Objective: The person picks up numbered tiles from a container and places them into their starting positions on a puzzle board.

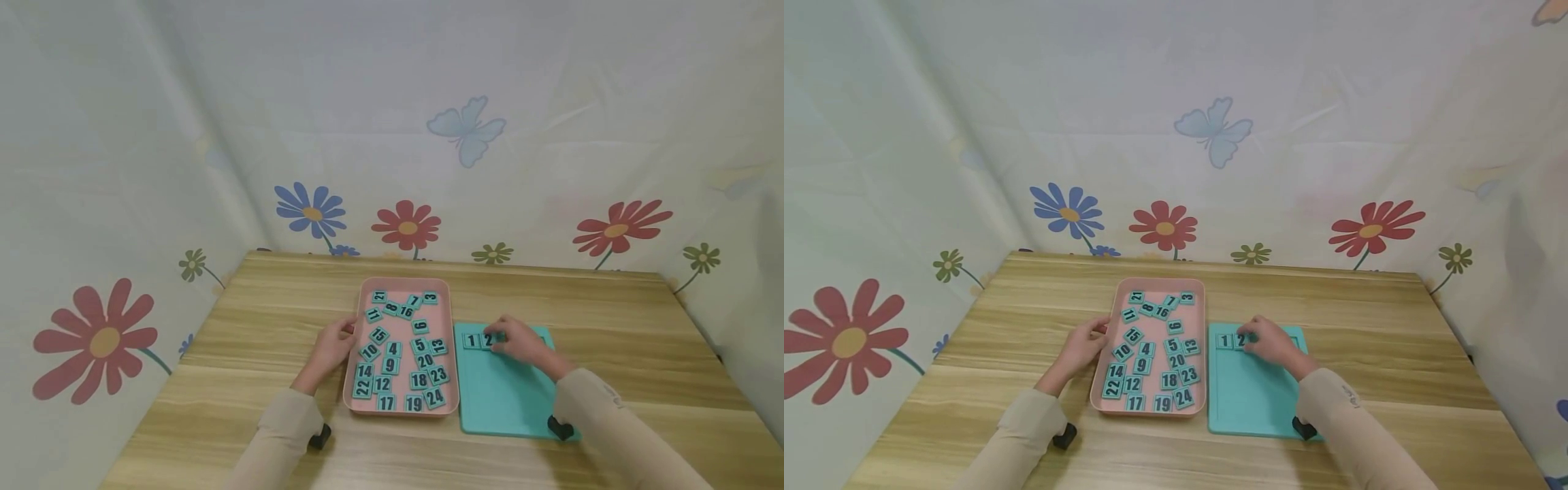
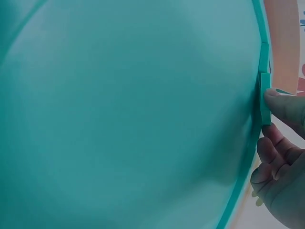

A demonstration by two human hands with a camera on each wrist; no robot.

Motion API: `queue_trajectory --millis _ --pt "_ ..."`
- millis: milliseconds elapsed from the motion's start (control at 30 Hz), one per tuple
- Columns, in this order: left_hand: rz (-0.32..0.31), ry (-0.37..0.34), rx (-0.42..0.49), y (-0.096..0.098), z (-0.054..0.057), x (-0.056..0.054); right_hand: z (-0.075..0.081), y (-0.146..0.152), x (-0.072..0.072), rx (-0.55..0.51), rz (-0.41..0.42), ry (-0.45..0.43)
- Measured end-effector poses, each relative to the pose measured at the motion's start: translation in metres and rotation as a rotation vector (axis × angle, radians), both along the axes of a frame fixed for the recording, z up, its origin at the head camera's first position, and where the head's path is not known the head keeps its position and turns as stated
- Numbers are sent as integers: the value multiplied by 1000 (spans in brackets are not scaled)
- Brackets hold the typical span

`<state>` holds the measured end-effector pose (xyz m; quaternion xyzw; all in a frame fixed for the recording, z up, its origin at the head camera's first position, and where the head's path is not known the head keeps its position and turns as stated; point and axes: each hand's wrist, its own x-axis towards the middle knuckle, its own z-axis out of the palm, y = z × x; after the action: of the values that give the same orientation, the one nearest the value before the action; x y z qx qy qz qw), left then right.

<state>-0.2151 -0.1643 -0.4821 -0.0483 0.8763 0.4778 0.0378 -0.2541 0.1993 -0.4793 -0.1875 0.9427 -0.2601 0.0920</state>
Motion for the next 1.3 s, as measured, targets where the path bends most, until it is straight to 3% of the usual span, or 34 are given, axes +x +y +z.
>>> queue_trajectory --millis 867,1200,1300 --pt "3 20 -29 -1 0 0 -5 -4 -2 55 3 37" --pt "4 1 -13 -1 3 1 19 -25 -16 64 105 198" --pt "6 7 -9 0 3 1 28 -38 -20 32 96 204"
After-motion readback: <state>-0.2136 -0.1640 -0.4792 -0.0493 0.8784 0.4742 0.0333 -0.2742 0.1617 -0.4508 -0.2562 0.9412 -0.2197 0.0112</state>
